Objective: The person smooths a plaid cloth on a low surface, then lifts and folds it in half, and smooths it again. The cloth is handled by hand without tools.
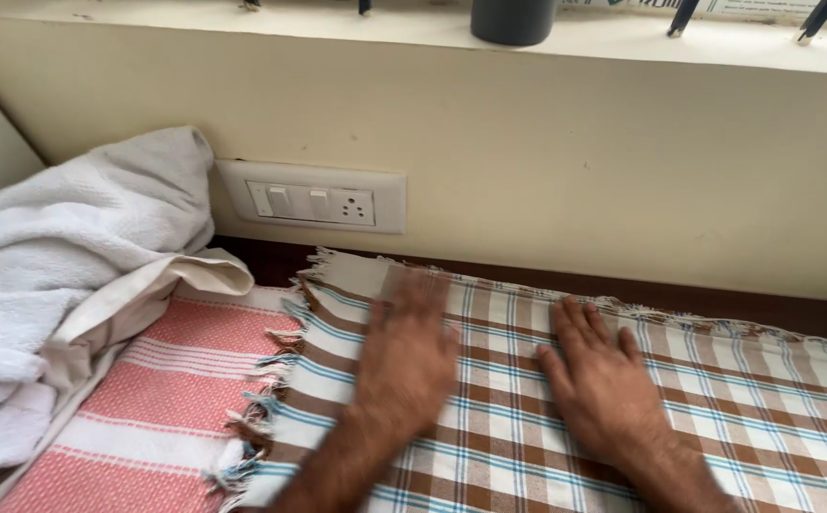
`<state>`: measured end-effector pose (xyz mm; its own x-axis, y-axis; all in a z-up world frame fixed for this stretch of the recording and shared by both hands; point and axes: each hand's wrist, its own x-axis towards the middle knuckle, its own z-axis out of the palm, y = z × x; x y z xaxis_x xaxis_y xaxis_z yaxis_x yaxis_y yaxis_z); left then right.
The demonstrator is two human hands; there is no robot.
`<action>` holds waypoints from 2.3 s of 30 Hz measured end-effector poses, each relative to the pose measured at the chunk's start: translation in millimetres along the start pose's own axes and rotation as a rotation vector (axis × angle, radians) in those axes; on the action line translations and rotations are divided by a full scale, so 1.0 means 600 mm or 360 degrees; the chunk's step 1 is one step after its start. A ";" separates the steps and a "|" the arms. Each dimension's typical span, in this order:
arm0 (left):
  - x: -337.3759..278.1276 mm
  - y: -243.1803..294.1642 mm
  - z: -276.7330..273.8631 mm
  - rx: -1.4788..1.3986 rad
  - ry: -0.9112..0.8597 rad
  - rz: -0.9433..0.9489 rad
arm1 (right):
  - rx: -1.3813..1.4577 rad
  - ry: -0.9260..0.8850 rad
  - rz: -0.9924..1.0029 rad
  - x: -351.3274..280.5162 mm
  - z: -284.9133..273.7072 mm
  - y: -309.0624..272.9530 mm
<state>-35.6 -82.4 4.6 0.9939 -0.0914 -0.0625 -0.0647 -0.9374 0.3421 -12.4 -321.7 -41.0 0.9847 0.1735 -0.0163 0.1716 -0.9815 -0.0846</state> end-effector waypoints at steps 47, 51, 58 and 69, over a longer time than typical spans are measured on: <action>-0.130 -0.014 0.127 0.0430 0.0613 0.0373 | -0.0272 0.0169 -0.0260 -0.169 0.055 -0.029; -0.141 -0.003 0.210 0.0397 0.0851 0.0767 | -0.0207 0.0665 -0.0790 -0.192 0.103 -0.050; -0.165 -0.042 0.203 0.0510 0.0875 0.0718 | -0.0056 0.0855 -0.0722 -0.195 0.115 -0.039; -0.185 -0.131 0.159 0.0846 0.0515 0.0450 | -0.0182 0.0975 -0.0550 -0.224 0.180 0.050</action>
<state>-149.5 -30.6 -105.0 0.9037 -0.3294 0.2735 -0.2788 -0.9376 -0.2079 -143.1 -365.9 -149.0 0.7079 0.4326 0.5583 0.4459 -0.8868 0.1218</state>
